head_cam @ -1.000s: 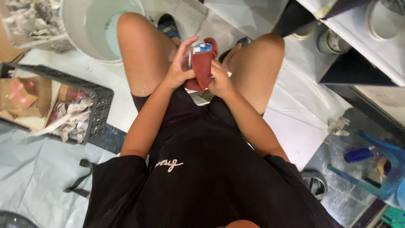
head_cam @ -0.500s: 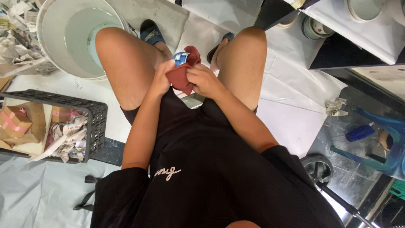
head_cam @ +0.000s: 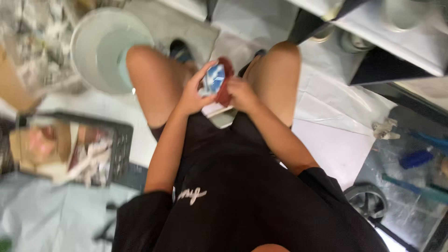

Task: The person sits on the floor and wipes several ceramic cups and a glass with a red cloth. They handle each item one at a time, wiping the exterior and interior surfaces, then place them on a nearby shelf.

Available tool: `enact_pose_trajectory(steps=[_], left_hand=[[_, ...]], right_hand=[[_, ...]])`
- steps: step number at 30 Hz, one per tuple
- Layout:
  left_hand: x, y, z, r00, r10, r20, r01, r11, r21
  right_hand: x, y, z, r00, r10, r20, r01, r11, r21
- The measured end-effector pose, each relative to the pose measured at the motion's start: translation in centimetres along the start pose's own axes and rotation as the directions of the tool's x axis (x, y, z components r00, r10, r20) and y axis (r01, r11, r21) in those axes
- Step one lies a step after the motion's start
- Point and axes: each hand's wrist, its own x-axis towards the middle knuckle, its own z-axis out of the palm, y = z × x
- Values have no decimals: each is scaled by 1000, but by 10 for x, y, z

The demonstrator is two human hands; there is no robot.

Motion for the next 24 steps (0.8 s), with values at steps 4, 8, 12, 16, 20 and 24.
enact_pose_trajectory(steps=[4,8,12,16,20,24], left_hand=[[7,21,15,999,18,-47,-17,1000,12],[10,9,22,993,-40,-114,33,997,-63],[1,-36,19,972,-88,-220,67,993,-99],[-12,-77,11,965,-67,-254,29,988,-149],[-16,-85,7,922,-342,-182,286,918,-274],[-8,-67,6,944,-321,-81,228,808,-543]], right_hand=[[-1,2,-3,999,-3,-39,2,1000,-20],[2,1,3,996,57,-61,-56,998,27],[11,-5,2,996,-59,-62,59,998,-4],[14,-11,-1,1000,-19,-9,18,989,-144],[14,-11,-1,999,-14,37,18,991,-129],[14,-6,-1,999,8,52,1,986,-169]])
